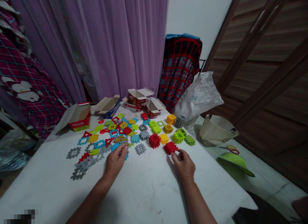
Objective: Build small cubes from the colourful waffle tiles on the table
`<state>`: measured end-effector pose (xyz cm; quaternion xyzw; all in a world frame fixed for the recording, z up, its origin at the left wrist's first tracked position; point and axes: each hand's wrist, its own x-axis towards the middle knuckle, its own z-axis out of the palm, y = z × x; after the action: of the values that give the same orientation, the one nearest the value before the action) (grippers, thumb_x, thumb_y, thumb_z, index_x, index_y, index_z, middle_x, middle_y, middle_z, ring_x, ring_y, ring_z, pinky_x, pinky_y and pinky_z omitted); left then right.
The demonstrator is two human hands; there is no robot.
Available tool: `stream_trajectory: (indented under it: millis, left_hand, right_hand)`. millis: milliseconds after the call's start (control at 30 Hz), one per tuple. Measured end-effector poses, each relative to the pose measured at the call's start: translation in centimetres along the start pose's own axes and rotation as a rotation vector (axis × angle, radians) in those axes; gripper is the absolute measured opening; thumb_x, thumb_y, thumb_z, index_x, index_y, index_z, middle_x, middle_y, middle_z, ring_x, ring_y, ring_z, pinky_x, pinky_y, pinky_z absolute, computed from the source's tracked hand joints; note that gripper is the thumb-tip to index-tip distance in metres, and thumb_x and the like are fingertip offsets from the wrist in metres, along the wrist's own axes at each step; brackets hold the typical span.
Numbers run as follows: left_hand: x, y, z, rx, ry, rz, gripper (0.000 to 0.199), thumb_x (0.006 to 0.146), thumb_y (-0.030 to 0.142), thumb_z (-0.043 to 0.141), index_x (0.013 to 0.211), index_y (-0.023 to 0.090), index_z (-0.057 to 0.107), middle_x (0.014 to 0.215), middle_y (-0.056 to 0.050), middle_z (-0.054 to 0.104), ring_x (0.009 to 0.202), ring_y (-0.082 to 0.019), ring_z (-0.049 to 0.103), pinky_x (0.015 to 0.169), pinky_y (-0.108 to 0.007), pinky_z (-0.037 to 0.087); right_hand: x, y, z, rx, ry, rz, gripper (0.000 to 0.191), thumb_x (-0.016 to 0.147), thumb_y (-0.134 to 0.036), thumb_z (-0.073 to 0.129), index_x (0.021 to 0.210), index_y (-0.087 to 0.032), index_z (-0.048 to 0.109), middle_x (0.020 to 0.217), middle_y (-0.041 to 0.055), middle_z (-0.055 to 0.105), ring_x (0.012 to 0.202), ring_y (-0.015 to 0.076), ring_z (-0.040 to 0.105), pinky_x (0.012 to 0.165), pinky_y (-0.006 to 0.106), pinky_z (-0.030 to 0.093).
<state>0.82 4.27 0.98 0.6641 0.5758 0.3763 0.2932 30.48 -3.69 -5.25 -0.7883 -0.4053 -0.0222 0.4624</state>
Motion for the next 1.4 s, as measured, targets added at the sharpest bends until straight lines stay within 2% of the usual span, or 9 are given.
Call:
stream_trajectory:
  millis: [167,533,667,767,833,933,1133,1267,1400]
  left_hand:
    - [0.6,-1.5,-1.8,0.01,0.065,0.007,0.054,0.086,0.062,0.042,0.104,0.02,0.071,0.079,-0.004,0.074,0.067,-0.019,0.067,0.061,-0.026,0.052]
    - [1.6,-3.0,-4.4,0.016,0.167,-0.017,0.051,0.085,0.06,0.043,0.103,0.02,0.07,0.077,-0.002,0.073,0.063,-0.017,0.065,0.061,-0.026,0.052]
    - [2.7,-4.5,-6.8,0.064,0.269,-0.061,0.052,0.087,0.058,0.041,0.103,0.019,0.071,0.081,-0.004,0.074,0.067,-0.019,0.067,0.062,-0.027,0.052]
    - [3.8,-5.6,-9.3,0.218,0.304,-0.151,0.042,0.087,0.049,0.045,0.104,0.021,0.072,0.092,-0.004,0.076,0.081,-0.02,0.07,0.069,-0.027,0.052]
    - [4.5,-6.0,-10.5,0.368,0.246,-0.192,0.034,0.087,0.04,0.049,0.104,0.024,0.073,0.102,-0.002,0.076,0.09,-0.02,0.069,0.076,-0.027,0.052]
    - [5.5,-5.9,-11.0,0.566,0.066,-0.148,0.029,0.088,0.033,0.053,0.106,0.025,0.074,0.114,-0.002,0.074,0.103,-0.021,0.066,0.088,-0.029,0.05]
    - [7.1,-4.6,-8.4,0.828,-0.223,0.037,0.042,0.084,0.04,0.064,0.123,0.024,0.066,0.133,-0.008,0.064,0.126,-0.029,0.053,0.105,-0.038,0.038]
    - [7.7,-4.4,-7.5,0.932,-0.303,0.017,0.036,0.087,0.039,0.06,0.117,0.022,0.069,0.123,-0.012,0.069,0.121,-0.03,0.056,0.101,-0.041,0.039]
    - [8.0,-4.9,-8.1,1.02,-0.3,0.062,0.029,0.093,0.031,0.05,0.106,0.019,0.073,0.111,-0.014,0.072,0.112,-0.03,0.061,0.096,-0.043,0.039]
  right_hand:
    - [-0.1,0.2,0.6,-0.017,-0.067,0.031,0.053,0.072,-0.064,0.057,0.096,-0.018,0.071,0.07,0.0006,0.066,0.061,0.017,0.06,0.056,0.027,0.042]
    - [0.0,-0.3,-0.1,-0.088,-0.128,0.037,0.051,0.073,-0.062,0.059,0.099,-0.02,0.07,0.074,0.001,0.068,0.065,0.0186,0.063,0.056,0.027,0.042]
    - [0.2,-0.2,-0.6,-0.073,-0.165,0.101,0.06,0.067,-0.069,0.06,0.101,-0.02,0.07,0.074,0.0019,0.068,0.066,0.0216,0.064,0.055,0.029,0.043]
    - [0.4,-0.3,-0.8,-0.057,-0.162,0.148,0.06,0.065,-0.068,0.057,0.1,-0.02,0.07,0.074,0.0039,0.068,0.069,0.0233,0.064,0.057,0.031,0.044]
    - [0.4,-0.4,-0.9,-0.049,-0.156,0.151,0.059,0.066,-0.067,0.055,0.099,-0.02,0.07,0.074,0.0046,0.068,0.068,0.0233,0.063,0.057,0.031,0.045]
    - [0.2,-0.6,-0.9,-0.049,-0.136,0.127,0.057,0.068,-0.065,0.052,0.098,-0.02,0.071,0.076,0.0058,0.068,0.067,0.0233,0.062,0.057,0.032,0.044]
    - [0.2,-0.7,-1.0,-0.067,-0.166,0.141,0.056,0.066,-0.062,0.051,0.096,-0.02,0.072,0.082,0.0098,0.071,0.07,0.026,0.063,0.06,0.034,0.047]
    - [0.3,-0.6,-1.1,-0.054,-0.172,0.146,0.054,0.064,-0.061,0.051,0.093,-0.02,0.073,0.085,0.0105,0.073,0.071,0.0267,0.064,0.062,0.035,0.048]
    - [0.4,-0.8,-1.2,-0.045,-0.2,0.167,0.055,0.064,-0.061,0.051,0.093,-0.02,0.073,0.087,0.0099,0.073,0.07,0.0259,0.063,0.065,0.036,0.049]
